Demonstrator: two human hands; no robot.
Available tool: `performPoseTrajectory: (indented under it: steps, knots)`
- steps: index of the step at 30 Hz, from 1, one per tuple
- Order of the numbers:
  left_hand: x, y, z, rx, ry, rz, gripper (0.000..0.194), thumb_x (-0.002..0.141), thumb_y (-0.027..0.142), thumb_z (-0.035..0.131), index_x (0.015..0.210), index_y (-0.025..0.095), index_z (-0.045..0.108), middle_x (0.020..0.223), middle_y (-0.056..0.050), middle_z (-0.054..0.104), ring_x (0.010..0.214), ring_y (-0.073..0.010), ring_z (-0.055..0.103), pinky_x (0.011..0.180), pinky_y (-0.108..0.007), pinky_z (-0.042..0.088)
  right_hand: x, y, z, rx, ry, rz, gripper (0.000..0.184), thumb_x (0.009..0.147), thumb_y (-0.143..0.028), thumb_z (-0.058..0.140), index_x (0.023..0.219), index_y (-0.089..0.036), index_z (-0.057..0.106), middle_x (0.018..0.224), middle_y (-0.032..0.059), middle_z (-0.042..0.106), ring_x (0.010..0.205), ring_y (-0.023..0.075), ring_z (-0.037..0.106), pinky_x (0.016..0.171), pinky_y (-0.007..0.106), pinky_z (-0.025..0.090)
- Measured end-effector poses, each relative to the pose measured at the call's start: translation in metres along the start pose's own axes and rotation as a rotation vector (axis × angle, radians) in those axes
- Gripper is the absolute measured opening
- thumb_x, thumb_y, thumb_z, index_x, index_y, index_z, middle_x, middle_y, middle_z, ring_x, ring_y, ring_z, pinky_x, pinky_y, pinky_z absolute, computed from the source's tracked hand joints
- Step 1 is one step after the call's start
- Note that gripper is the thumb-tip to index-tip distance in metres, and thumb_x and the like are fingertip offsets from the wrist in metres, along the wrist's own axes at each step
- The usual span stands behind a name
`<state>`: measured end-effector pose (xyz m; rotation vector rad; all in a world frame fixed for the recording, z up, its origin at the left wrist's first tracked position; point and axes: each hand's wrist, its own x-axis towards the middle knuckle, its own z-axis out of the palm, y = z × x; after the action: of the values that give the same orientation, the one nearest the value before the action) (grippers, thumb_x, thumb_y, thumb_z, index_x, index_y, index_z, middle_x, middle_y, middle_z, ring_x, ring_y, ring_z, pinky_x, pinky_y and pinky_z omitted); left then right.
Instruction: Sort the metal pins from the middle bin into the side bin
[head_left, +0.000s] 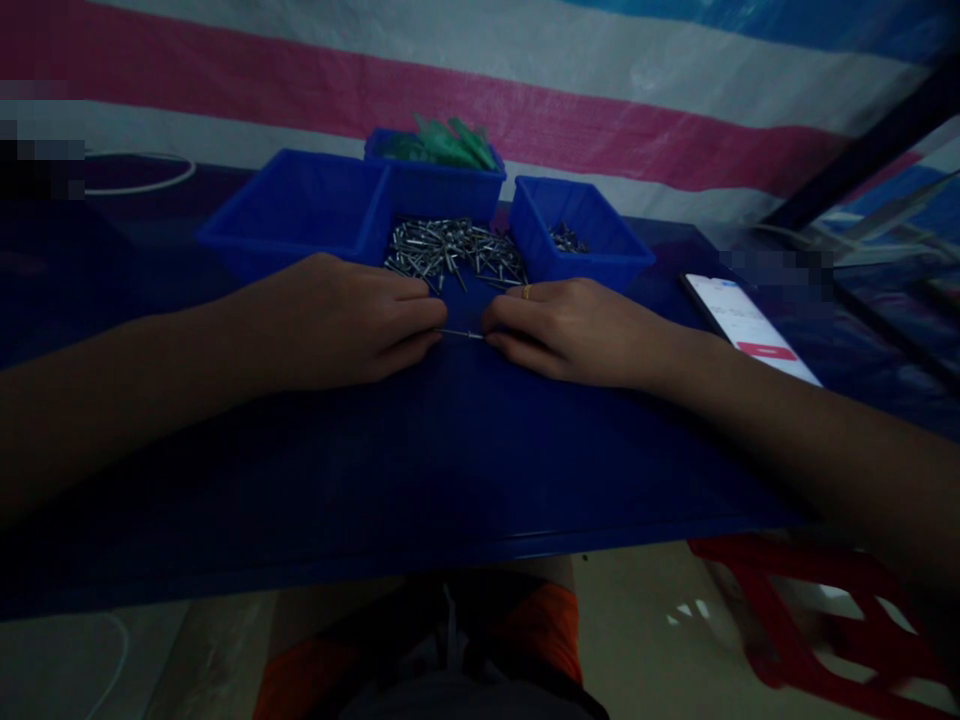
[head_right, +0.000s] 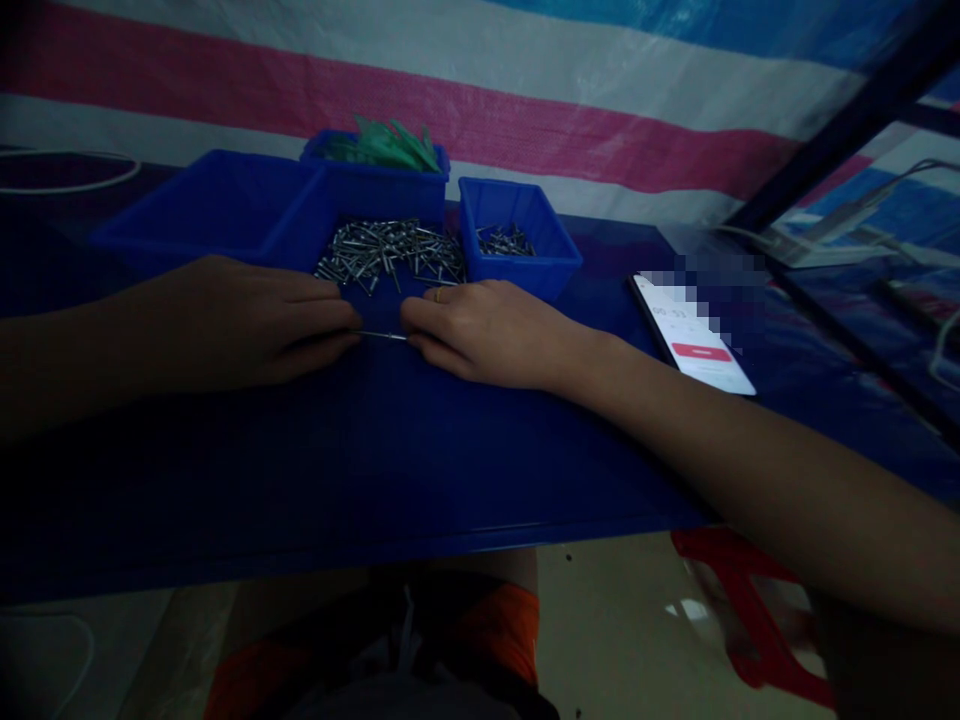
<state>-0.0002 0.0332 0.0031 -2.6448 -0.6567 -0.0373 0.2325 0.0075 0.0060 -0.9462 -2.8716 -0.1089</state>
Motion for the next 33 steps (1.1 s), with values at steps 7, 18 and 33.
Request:
performPoseTrajectory:
  steps: [7,18,33]
  knots:
    - [-0.0009,-0.0002,-0.0018,0.012,0.019,0.037,0.035,0.092,0.031,0.026,0.089,0.017,0.058,0.075,-0.001,0.055,0.063,-0.0117,0.051,0.048,-0.023,0.026,-0.0008,0.0,0.0002,-0.007,0.003,-0.001,0.024,0.091,-0.026,0.036,0.099,-0.014,0.055,0.085,0.0056,0.06,0.072,0.014,0.054,0.062,0.026,0.035]
    - [-0.0008,0.001,-0.0037,0.004,-0.02,0.025,0.035,0.093,0.031,0.027,0.092,0.017,0.059,0.08,-0.003,0.058,0.066,-0.0129,0.05,0.05,-0.023,0.026,-0.0001,-0.0006,-0.0004,0.009,-0.005,0.0,0.023,0.091,-0.026,0.037,0.098,-0.013,0.055,0.084,0.0056,0.06,0.07,0.0135,0.053,0.062,0.025,0.035]
    - [0.0,0.0009,-0.0035,0.001,-0.006,0.014,0.037,0.094,0.03,0.025,0.088,0.017,0.059,0.078,-0.002,0.058,0.067,-0.0133,0.053,0.05,-0.023,0.029,-0.0004,-0.0003,-0.0006,-0.004,-0.001,0.0,0.024,0.091,-0.026,0.036,0.098,-0.013,0.055,0.085,0.0056,0.06,0.07,0.0136,0.053,0.061,0.025,0.035]
